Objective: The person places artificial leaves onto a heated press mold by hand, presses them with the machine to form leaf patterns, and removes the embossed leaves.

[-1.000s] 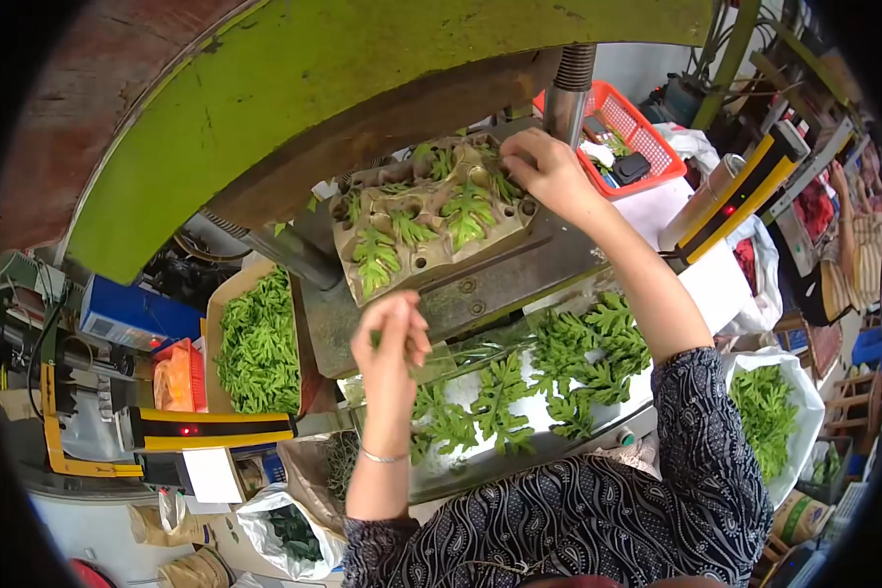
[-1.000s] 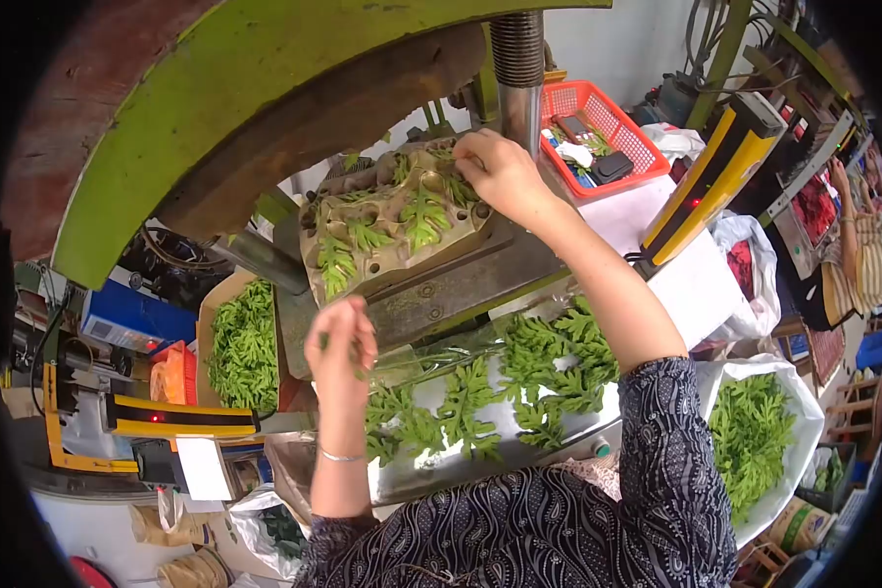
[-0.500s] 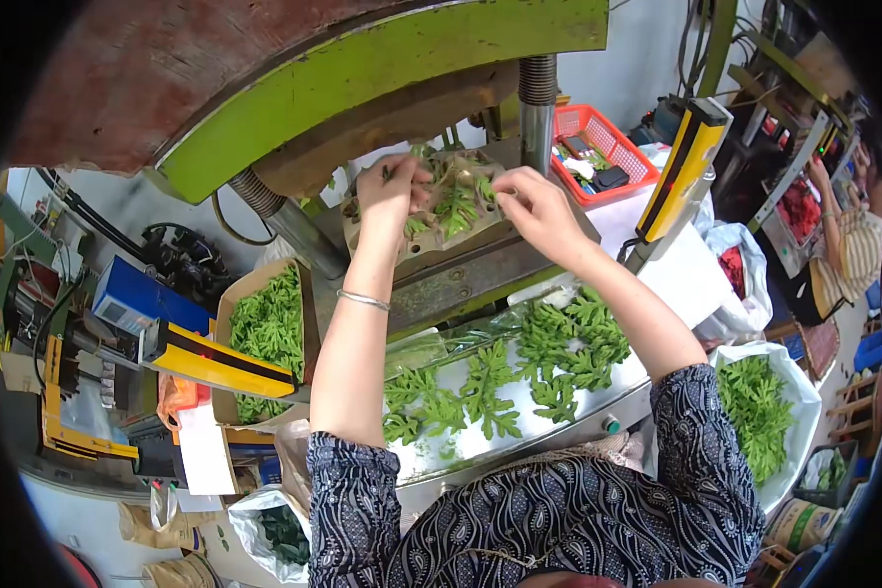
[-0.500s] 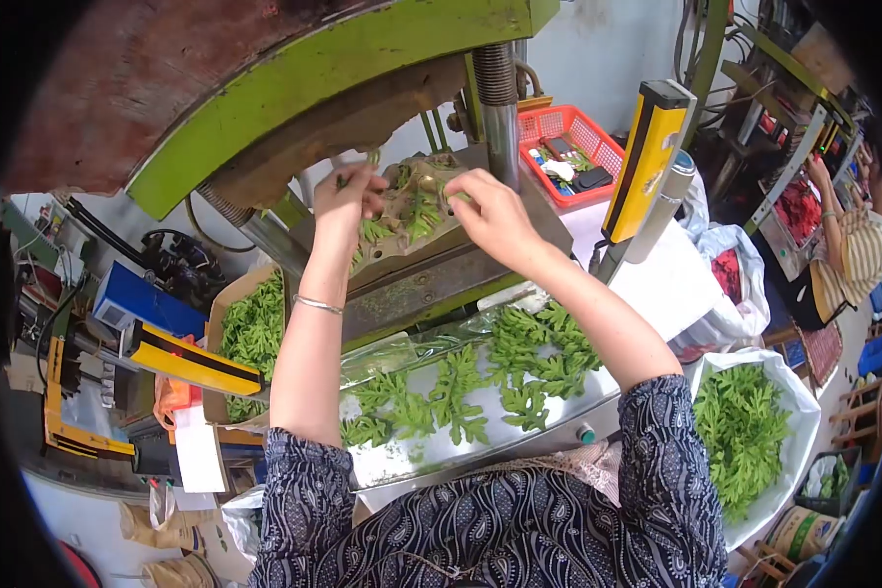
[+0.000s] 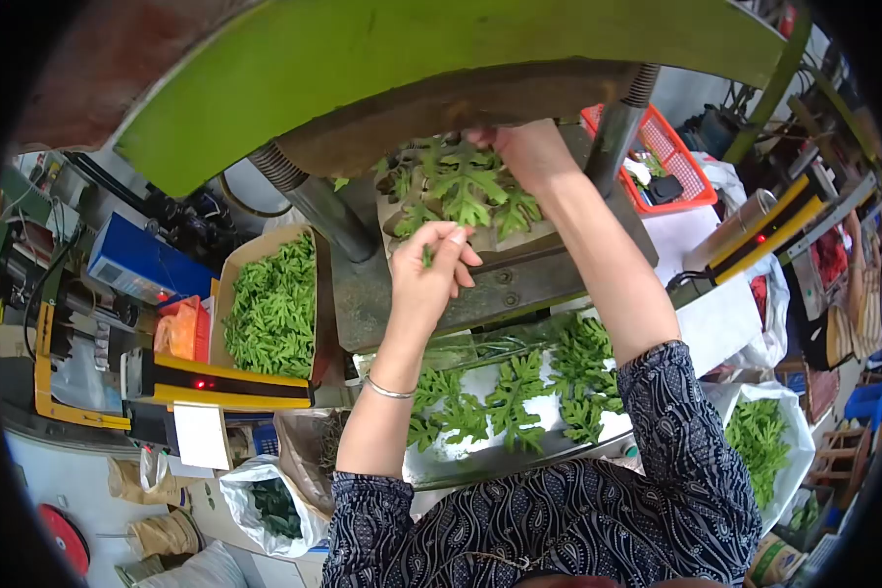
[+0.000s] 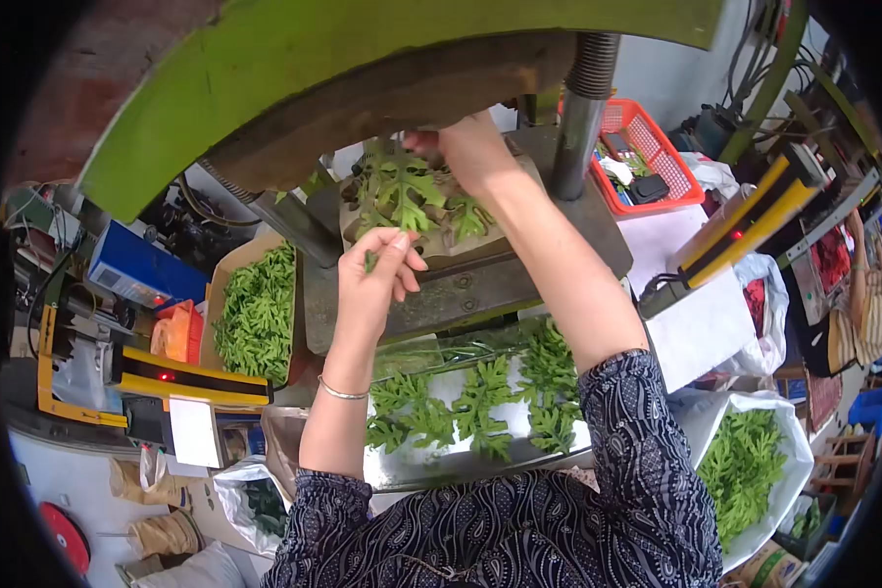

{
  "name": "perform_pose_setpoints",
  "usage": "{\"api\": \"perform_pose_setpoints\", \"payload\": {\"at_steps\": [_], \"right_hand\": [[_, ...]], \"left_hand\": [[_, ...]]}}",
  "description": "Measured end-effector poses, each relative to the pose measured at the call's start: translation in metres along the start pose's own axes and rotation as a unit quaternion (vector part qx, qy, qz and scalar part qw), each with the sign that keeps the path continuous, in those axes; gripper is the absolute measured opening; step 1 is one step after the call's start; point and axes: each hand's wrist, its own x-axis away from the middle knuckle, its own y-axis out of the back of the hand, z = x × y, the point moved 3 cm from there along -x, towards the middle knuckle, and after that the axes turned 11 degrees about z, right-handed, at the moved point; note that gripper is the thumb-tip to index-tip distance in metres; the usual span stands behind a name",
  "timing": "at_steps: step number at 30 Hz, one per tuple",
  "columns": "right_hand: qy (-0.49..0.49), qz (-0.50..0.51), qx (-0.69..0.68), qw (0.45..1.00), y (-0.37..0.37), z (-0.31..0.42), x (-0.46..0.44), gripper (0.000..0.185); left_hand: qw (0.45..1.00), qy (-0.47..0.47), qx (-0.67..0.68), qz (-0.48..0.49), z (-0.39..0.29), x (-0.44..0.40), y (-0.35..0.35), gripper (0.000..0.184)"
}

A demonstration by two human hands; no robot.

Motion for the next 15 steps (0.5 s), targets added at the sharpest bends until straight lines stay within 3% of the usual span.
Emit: {"api": "perform_pose_setpoints", "payload": {"at_steps": [3, 4, 6, 8, 9, 13, 15], "right_hand": [[-0.013, 0.019, 0.210, 0.978, 0.010, 0.013, -0.003, 0.021], [-0.020, 0.019, 0.211, 0.977, 0.015, 0.012, -0.003, 0.021], [0.051, 0.032, 0.402, 0.913, 0.019, 0.021, -0.002, 0.020], [0.129, 0.043, 0.574, 0.808, 0.016, 0.034, -0.002, 0.019], [0.133, 0.043, 0.574, 0.807, 0.015, 0.035, -0.002, 0.019], [0.218, -0.029, 0.395, 0.892, 0.015, 0.027, 0.004, 0.018], [0.032, 0.009, 0.383, 0.923, 0.019, 0.030, 0.019, 0.021]], "left_hand": [[1.000, 0.001, 0.002, 0.021, 0.008, -0.005, -0.002, 0.015], [1.000, 0.006, 0.007, 0.020, 0.012, -0.006, -0.003, 0.015], [1.000, -0.006, 0.013, 0.019, 0.014, -0.009, -0.005, 0.013], [0.999, -0.026, 0.014, 0.019, 0.011, -0.011, -0.007, 0.012], [0.999, -0.031, 0.012, 0.020, 0.009, -0.010, -0.009, 0.012], [1.000, 0.003, 0.004, 0.028, 0.007, 0.002, -0.015, 0.012], [0.999, 0.006, -0.021, 0.033, 0.001, 0.024, -0.019, 0.012]]}}
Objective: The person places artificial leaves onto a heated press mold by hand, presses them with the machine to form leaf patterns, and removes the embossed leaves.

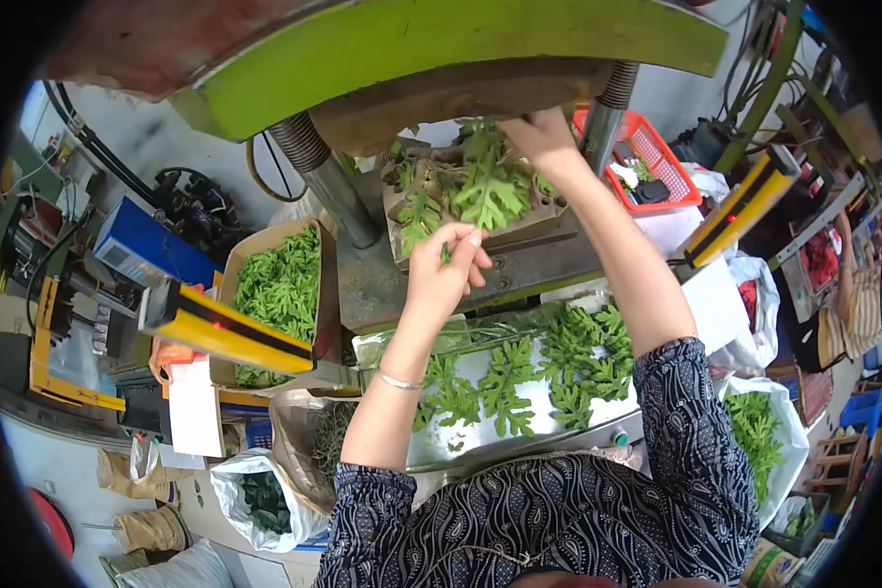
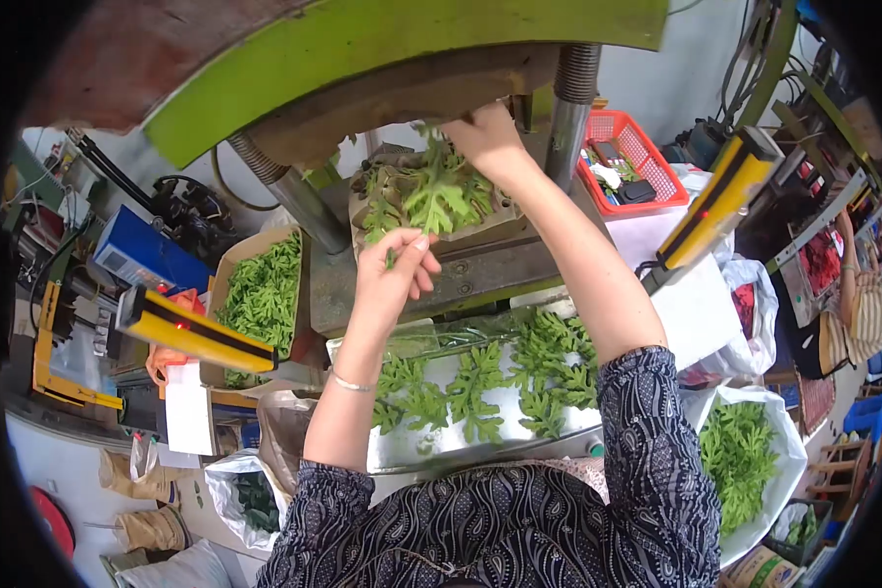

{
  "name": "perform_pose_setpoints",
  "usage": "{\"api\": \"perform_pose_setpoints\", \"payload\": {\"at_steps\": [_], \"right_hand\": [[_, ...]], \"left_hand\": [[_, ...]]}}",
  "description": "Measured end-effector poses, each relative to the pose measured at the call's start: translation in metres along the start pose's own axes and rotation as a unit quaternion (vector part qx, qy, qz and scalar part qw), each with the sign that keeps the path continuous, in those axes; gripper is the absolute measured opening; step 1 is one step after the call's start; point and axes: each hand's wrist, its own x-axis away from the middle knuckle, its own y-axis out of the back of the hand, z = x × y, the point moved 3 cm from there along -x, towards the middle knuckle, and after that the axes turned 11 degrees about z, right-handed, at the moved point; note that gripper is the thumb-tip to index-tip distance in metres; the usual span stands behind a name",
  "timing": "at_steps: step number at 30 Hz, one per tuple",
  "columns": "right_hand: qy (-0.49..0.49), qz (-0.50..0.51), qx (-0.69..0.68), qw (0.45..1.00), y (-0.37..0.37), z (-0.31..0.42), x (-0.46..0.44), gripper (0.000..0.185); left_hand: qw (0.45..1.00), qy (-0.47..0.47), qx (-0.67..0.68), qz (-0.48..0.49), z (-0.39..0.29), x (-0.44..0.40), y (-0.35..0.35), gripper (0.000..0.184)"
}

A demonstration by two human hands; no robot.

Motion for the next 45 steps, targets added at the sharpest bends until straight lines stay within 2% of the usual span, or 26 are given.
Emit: {"api": "perform_pose_setpoints", "payload": {"at_steps": [1, 3, 5, 7, 8, 10, 11, 13, 19, 24, 28, 39, 43, 45], "right_hand": [[0.003, -0.004, 0.000, 1.000, 0.003, 0.008, 0.019, 0.021], [0.116, 0.000, 0.038, 0.993, 0.003, 0.030, 0.080, 0.012], [0.144, -0.018, 0.070, 0.987, 0.001, 0.034, 0.161, 0.004], [0.199, -0.008, 0.120, 0.973, -0.004, 0.014, 0.238, 0.004], [0.201, -0.009, 0.155, 0.967, -0.006, 0.011, 0.273, 0.005], [0.161, -0.008, 0.178, 0.971, -0.001, -0.007, 0.316, 0.006], [0.134, 0.000, 0.204, 0.970, 0.001, -0.016, 0.342, 0.006], [0.081, 0.018, 0.255, 0.963, 0.000, -0.029, 0.387, 0.007], [0.071, -0.018, 0.315, 0.946, 0.000, -0.066, 0.420, 0.009], [0.043, -0.004, 0.328, 0.944, -0.003, -0.064, 0.410, 0.011], [0.023, 0.010, 0.331, 0.943, -0.003, -0.065, 0.410, 0.012], [0.008, 0.036, 0.329, 0.944, -0.005, -0.066, 0.408, 0.011], [0.021, 0.015, 0.336, 0.942, -0.003, -0.055, 0.401, 0.010], [0.037, 0.011, 0.346, 0.937, 0.002, -0.035, 0.389, 0.009]], "left_hand": [[1.000, -0.001, -0.026, 0.015, -0.002, 0.018, -0.002, 0.014], [0.995, 0.016, -0.067, 0.066, -0.004, 0.065, -0.008, 0.017], [0.989, 0.074, -0.074, 0.103, 0.004, 0.121, -0.014, 0.022], [0.986, 0.104, -0.096, 0.093, 0.030, 0.174, -0.013, 0.025], [0.984, 0.128, -0.097, 0.079, 0.043, 0.199, -0.012, 0.023], [0.977, 0.213, -0.016, 0.012, 0.070, 0.245, -0.008, 0.014], [0.972, 0.234, -0.013, 0.023, 0.082, 0.263, -0.010, 0.014], [0.949, 0.281, -0.138, -0.041, 0.102, 0.294, -0.007, 0.013], [0.910, 0.363, -0.190, -0.056, 0.144, 0.317, -0.005, 0.017], [0.905, 0.380, -0.180, -0.062, 0.144, 0.312, -0.005, 0.018], [0.903, 0.319, -0.288, -0.025, 0.145, 0.312, -0.002, 0.019], [0.905, 0.292, -0.307, -0.022, 0.140, 0.310, -0.006, 0.017], [0.880, 0.289, -0.377, 0.023, 0.131, 0.305, -0.008, 0.016], [0.850, 0.172, -0.491, 0.082, 0.111, 0.289, -0.014, 0.015]]}}
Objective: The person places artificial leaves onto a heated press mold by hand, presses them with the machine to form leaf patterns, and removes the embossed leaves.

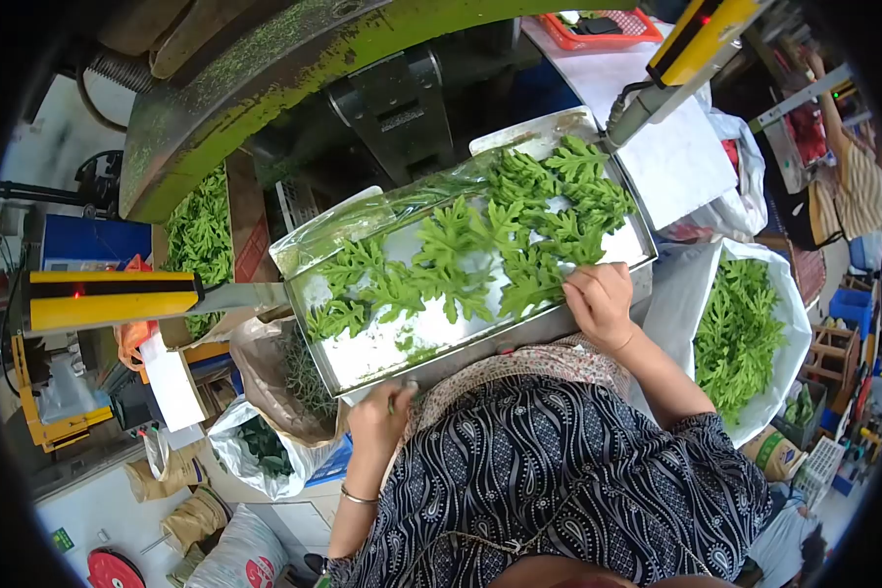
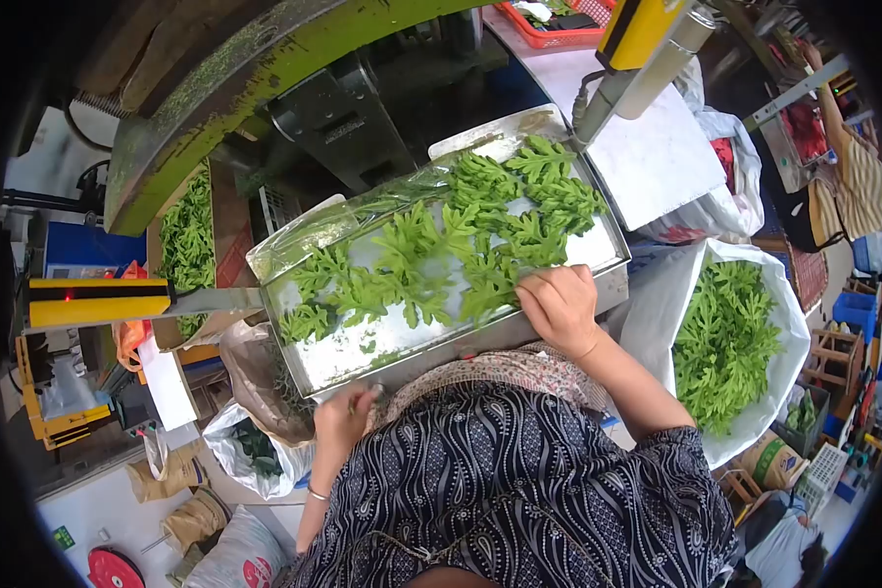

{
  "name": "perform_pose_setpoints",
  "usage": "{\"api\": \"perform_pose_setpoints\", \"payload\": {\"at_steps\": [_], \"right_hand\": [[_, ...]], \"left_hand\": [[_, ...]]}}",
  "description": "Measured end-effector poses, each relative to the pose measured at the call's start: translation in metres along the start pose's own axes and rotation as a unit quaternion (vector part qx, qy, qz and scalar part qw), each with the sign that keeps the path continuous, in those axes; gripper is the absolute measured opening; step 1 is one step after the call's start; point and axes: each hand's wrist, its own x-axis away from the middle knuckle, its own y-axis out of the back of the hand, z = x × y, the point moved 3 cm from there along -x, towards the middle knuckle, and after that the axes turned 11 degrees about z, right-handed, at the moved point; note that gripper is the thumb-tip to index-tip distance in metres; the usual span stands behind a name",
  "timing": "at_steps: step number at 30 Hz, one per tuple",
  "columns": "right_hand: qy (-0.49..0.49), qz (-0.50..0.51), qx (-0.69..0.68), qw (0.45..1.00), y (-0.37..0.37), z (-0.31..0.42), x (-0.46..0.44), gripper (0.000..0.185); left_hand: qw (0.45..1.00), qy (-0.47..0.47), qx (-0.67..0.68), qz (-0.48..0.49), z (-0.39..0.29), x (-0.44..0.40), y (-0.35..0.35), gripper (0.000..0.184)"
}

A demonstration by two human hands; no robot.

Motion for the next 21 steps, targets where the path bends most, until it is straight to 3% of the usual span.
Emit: {"api": "perform_pose_setpoints", "payload": {"at_steps": [2, 6, 8, 11, 13, 15, 18, 20, 21], "right_hand": [[0.027, -0.014, 0.016, 0.999, 0.020, 0.016, -0.018, 0.007], [0.095, -0.060, 0.029, 0.993, 0.015, 0.034, -0.032, 0.006], [0.150, -0.089, 0.032, 0.984, 0.012, 0.041, -0.035, 0.006], [0.137, -0.083, 0.024, 0.987, 0.016, 0.050, -0.039, 0.007], [0.118, -0.071, 0.006, 0.990, 0.018, 0.056, -0.040, 0.008], [-0.011, -0.002, -0.106, 0.994, 0.026, 0.041, -0.050, 0.013], [-0.029, -0.063, -0.238, 0.969, 0.056, 0.037, -0.079, 0.020], [0.114, -0.025, -0.257, 0.959, 0.070, 0.060, -0.103, 0.028], [0.140, 0.032, -0.326, 0.934, 0.067, 0.077, -0.112, 0.033]], "left_hand": [[0.996, -0.048, 0.073, -0.035, -0.026, -0.016, 0.014, 0.021], [0.942, -0.208, 0.256, -0.057, -0.086, -0.064, 0.027, 0.056], [0.900, -0.201, 0.382, -0.053, -0.111, -0.086, 0.030, 0.043], [0.894, -0.199, 0.396, -0.063, -0.119, -0.096, 0.041, 0.026], [0.889, -0.254, 0.348, -0.153, -0.123, -0.090, 0.057, 0.016], [0.903, -0.257, 0.309, -0.152, -0.119, -0.084, 0.069, 0.016], [0.933, -0.263, 0.201, -0.141, -0.117, -0.073, 0.087, 0.016], [0.933, -0.284, 0.188, -0.118, -0.124, -0.066, 0.094, 0.017], [0.931, -0.306, 0.177, -0.092, -0.130, -0.063, 0.097, 0.018]]}}
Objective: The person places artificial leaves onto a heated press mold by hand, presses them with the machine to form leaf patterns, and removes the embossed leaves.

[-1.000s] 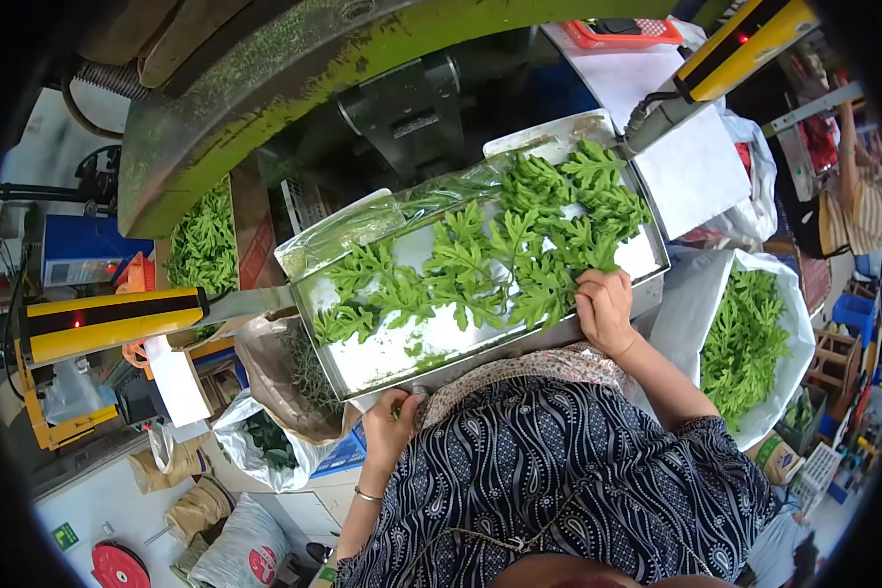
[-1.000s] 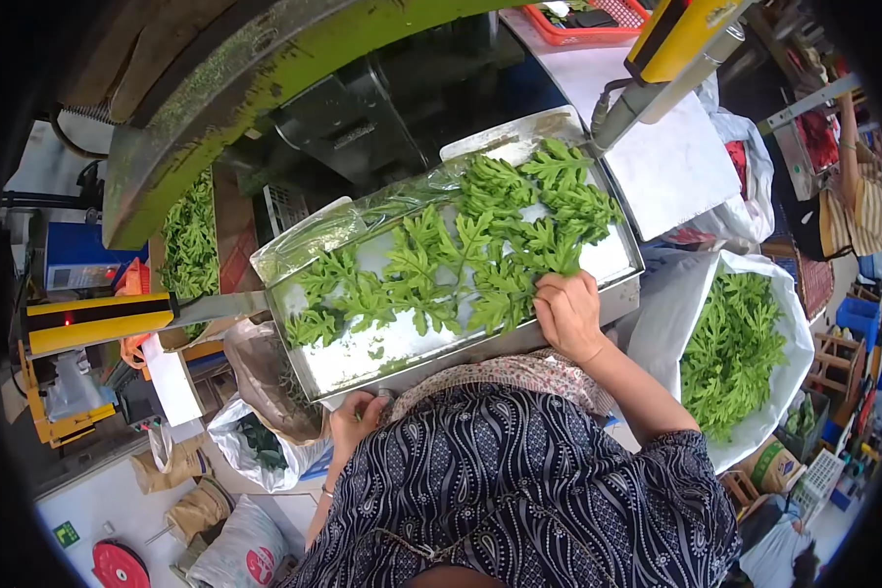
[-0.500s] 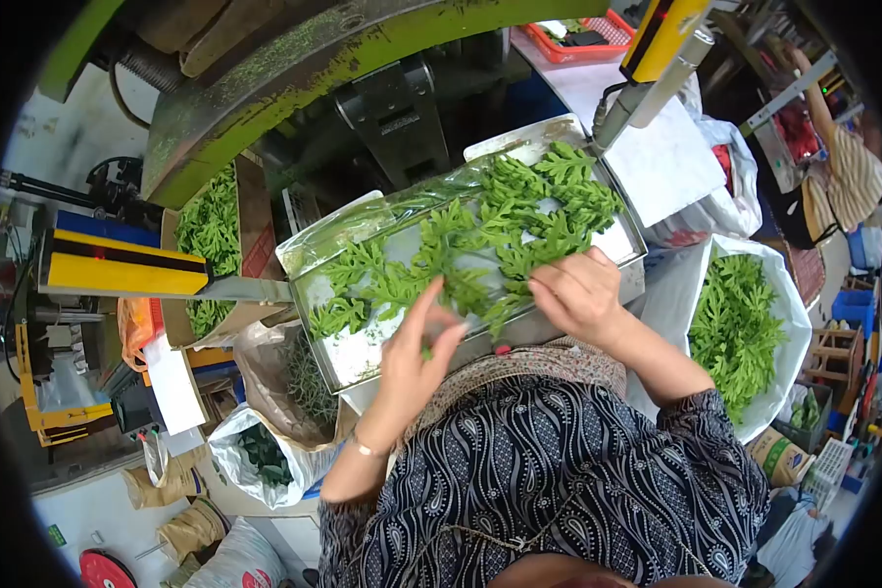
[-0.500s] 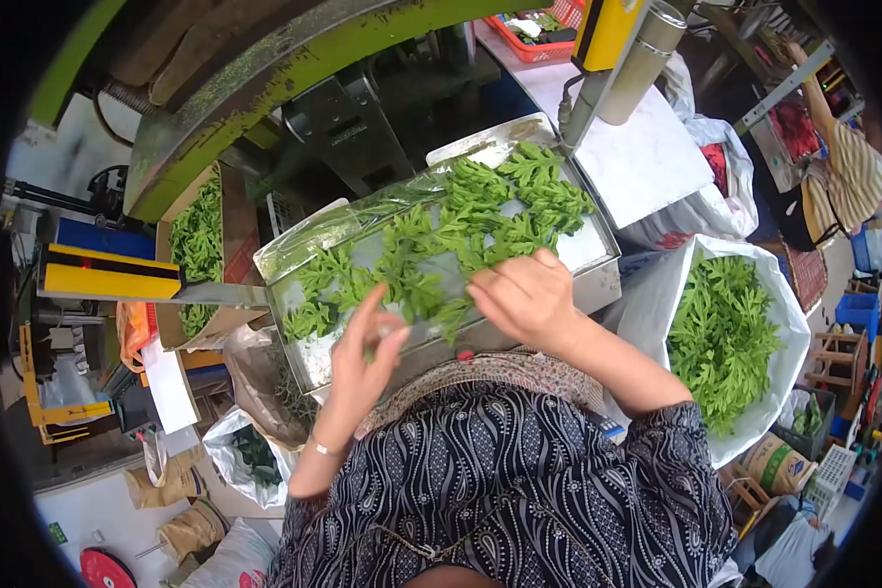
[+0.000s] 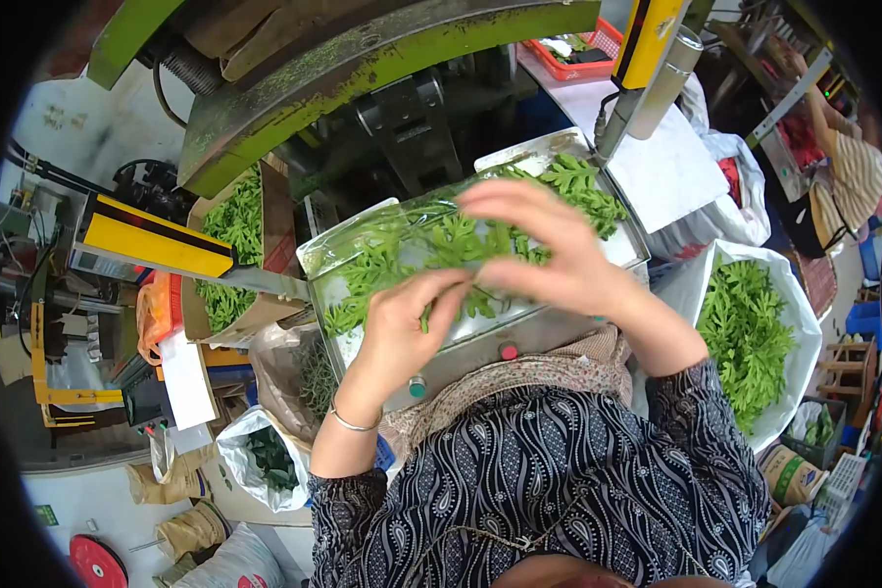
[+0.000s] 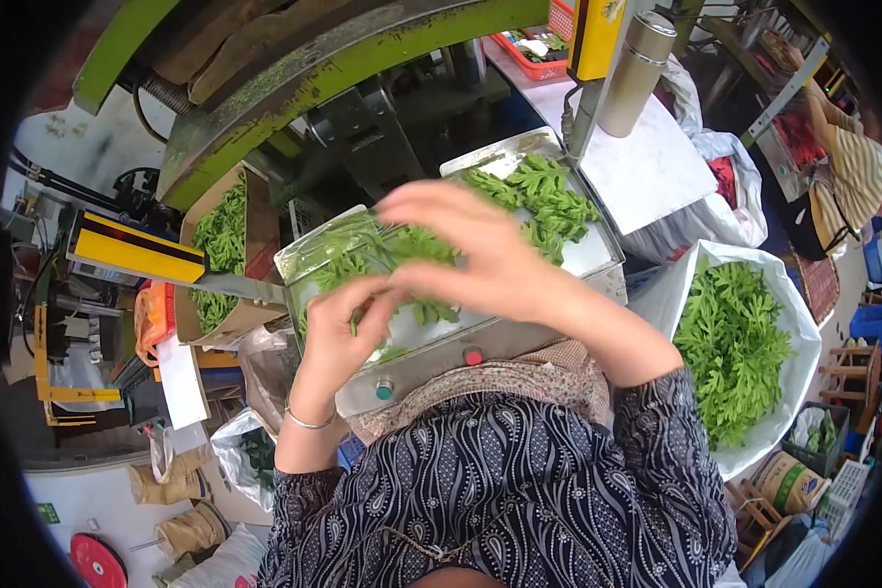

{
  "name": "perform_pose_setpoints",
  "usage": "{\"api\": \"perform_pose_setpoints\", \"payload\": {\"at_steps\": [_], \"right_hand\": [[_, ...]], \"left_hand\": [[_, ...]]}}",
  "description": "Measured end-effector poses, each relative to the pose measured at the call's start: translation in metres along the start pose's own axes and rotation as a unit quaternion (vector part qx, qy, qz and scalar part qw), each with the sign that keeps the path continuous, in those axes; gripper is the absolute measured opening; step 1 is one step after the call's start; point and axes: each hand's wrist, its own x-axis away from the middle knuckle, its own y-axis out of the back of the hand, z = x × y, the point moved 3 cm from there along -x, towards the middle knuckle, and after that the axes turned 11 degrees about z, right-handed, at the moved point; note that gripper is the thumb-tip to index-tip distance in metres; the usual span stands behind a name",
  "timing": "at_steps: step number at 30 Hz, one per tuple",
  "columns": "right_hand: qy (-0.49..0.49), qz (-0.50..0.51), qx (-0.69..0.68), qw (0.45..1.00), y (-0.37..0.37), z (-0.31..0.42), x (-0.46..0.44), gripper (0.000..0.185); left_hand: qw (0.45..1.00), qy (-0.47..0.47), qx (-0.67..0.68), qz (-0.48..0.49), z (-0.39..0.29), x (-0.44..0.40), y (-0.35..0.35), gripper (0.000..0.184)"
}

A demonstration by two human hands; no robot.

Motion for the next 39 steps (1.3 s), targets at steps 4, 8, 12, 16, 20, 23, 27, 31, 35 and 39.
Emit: {"api": "perform_pose_setpoints", "payload": {"at_steps": [4, 8, 12, 16, 20, 23, 27, 31, 35, 39], "right_hand": [[-0.091, 0.210, -0.113, 0.967, -0.028, 0.003, -0.013, 0.032], [-0.334, 0.400, -0.272, 0.809, -0.049, -0.021, 0.002, 0.028], [-0.306, 0.281, -0.323, 0.851, -0.047, -0.039, 0.035, 0.023], [-0.279, 0.210, -0.351, 0.869, -0.042, -0.041, 0.048, 0.025], [-0.278, 0.153, -0.383, 0.868, -0.045, -0.049, 0.054, 0.025], [-0.286, 0.129, -0.410, 0.857, -0.053, -0.053, 0.054, 0.024], [-0.219, 0.235, -0.530, 0.785, -0.061, -0.044, 0.051, 0.024], [-0.191, 0.337, -0.495, 0.778, -0.064, -0.039, 0.055, 0.025], [-0.174, 0.450, -0.442, 0.756, -0.061, -0.026, 0.058, 0.019], [-0.157, 0.559, -0.363, 0.729, -0.053, 0.004, 0.057, 0.013]], "left_hand": [[0.995, -0.027, 0.065, 0.075, -0.005, -0.002, 0.007, 0.014], [0.938, 0.190, 0.258, -0.136, 0.005, 0.013, 0.032, 0.008], [0.895, 0.172, 0.359, -0.201, 0.032, 0.014, 0.031, 0.004], [0.901, 0.187, 0.345, -0.184, 0.056, 0.007, 0.015, 0.014], [0.963, 0.121, 0.110, -0.212, 0.034, 0.004, 0.014, 0.025], [0.978, 0.015, -0.123, -0.167, 0.003, 0.010, 0.001, 0.040], [0.993, -0.021, -0.066, 0.095, 0.010, 0.020, -0.016, 0.044], [0.984, -0.013, -0.103, 0.148, 0.005, 0.032, -0.016, 0.033], [0.967, -0.026, -0.097, 0.234, -0.008, 0.042, -0.011, 0.024], [0.944, -0.059, -0.039, 0.321, -0.016, 0.054, -0.012, 0.017]]}}
